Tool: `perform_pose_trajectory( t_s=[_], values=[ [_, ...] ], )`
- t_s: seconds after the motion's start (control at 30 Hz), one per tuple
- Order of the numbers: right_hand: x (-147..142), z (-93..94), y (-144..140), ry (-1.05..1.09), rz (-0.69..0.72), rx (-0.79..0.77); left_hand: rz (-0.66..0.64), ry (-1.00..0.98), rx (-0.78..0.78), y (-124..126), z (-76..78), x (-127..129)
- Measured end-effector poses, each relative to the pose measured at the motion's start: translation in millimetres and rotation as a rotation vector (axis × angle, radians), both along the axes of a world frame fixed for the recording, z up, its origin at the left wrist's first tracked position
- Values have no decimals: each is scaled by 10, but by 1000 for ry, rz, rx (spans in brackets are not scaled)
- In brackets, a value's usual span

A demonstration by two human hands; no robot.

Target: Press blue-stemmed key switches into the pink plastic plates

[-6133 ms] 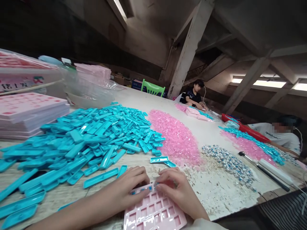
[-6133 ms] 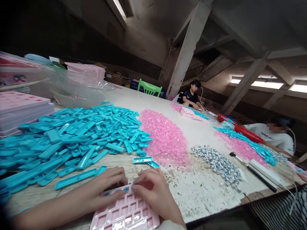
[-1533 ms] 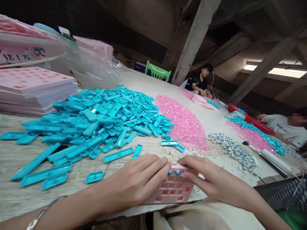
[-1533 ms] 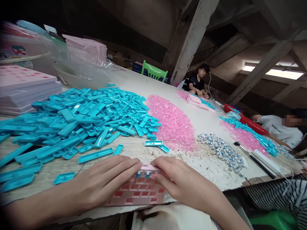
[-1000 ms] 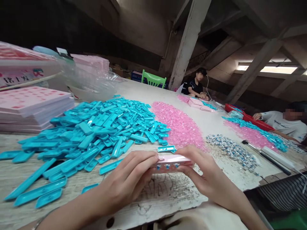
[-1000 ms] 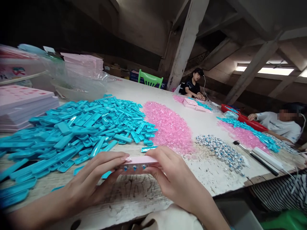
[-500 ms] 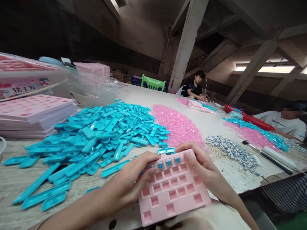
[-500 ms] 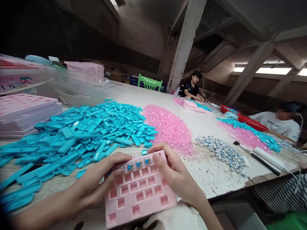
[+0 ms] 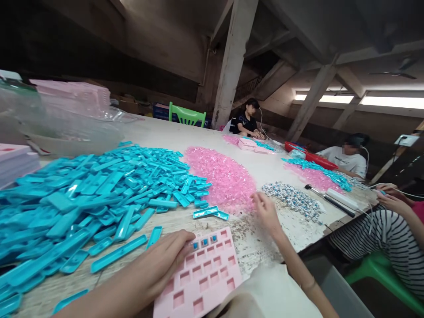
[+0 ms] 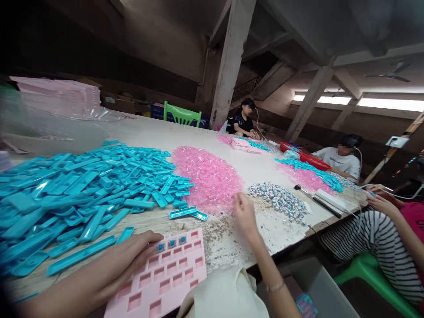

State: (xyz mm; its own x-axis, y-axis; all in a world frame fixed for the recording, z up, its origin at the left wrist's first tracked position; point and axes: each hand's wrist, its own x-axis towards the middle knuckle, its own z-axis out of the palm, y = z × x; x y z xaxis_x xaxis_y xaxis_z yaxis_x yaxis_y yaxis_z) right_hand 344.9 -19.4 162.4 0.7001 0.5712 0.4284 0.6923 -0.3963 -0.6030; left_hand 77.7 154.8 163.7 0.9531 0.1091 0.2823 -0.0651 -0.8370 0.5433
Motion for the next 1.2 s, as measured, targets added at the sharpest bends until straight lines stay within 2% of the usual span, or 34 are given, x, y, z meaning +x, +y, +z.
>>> perform_pose_trajectory(
  t_s=[0.1, 0.17, 0.23, 0.3, 0.43, 0.63, 0.7, 0.77, 0.87, 0.93, 1.03, 1.1, 1.2],
  values=[
    [610, 5, -167, -57, -252, -46, 7, -27, 145, -40, 95, 4],
    [890, -32, -255, -76, -335, -109, -10, -46, 265, -50, 111, 11],
    [1047, -97, -308, -75, -361, -183, -21, -49, 344, -45, 82, 17],
    [1121, -162, -331, -61, -358, -245, -16, -2, 345, -26, 16, 22],
    [1195, -200, -321, -12, -332, -296, 0, 140, 208, 8, -133, 41],
    [1237, -15, -285, 135, -236, -219, 12, 172, 174, -14, -158, 61],
    [1132, 56, -272, 188, -164, -143, 14, 182, 177, -27, -135, 62],
    [908, 101, -256, 253, -49, -62, 9, 194, 178, -39, -109, 58],
    [371, 99, -230, 386, 186, -1, 12, 200, 182, -56, -72, 48],
    [-24, 65, -206, 494, 341, -31, 17, 202, 187, -65, -50, 44],
    [-473, 13, -146, 597, 485, -48, 16, 211, 198, -72, -26, 48],
    [-631, -8, -90, 616, 539, -42, 10, 216, 207, -73, -17, 52],
    [-716, -25, -9, 608, 586, -62, 0, 217, 219, -77, -4, 52]
  ],
)
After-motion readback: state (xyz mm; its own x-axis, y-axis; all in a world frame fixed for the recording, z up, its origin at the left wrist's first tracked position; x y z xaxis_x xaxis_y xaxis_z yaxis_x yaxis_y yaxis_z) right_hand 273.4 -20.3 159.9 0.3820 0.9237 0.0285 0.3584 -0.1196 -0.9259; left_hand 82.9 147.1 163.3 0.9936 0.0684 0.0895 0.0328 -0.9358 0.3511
